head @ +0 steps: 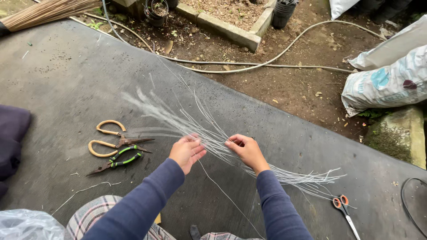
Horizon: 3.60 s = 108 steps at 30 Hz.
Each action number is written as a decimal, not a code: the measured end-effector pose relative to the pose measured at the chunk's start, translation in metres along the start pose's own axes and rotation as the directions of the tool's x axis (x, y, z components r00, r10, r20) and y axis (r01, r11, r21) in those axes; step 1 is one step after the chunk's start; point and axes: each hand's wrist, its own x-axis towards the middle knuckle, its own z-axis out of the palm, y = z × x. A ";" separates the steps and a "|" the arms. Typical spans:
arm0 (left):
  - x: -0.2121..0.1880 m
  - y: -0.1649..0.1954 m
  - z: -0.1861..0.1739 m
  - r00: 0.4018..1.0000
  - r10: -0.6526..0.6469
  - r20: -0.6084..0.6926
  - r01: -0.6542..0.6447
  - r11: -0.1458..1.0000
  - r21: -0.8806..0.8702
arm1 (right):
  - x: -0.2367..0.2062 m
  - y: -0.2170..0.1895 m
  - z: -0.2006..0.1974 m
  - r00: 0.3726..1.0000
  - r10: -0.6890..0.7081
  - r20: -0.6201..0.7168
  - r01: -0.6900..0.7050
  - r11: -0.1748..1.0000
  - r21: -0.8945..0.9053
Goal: The person sits on the ground and gathers a bundle of thin white wires, aligning the ends by hand. They twist and secure the bundle, then use pliers and scissors to trim and adjust individual wires along the bundle.
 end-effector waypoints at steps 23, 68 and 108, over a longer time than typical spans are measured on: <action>0.010 0.029 -0.004 1.000 0.026 0.013 -0.023 0.981 -0.193 | 0.001 0.003 0.004 0.901 -0.238 -0.362 0.127 0.944 -0.304; -0.061 -0.040 0.029 0.588 0.568 0.576 -0.797 0.526 0.296 | -0.101 -0.156 0.050 0.599 -0.794 -0.103 0.725 0.593 -0.349; -0.001 0.007 0.020 0.869 0.362 0.336 -0.402 0.914 0.054 | -0.048 -0.032 0.010 0.709 -0.623 -0.330 0.424 0.750 -0.508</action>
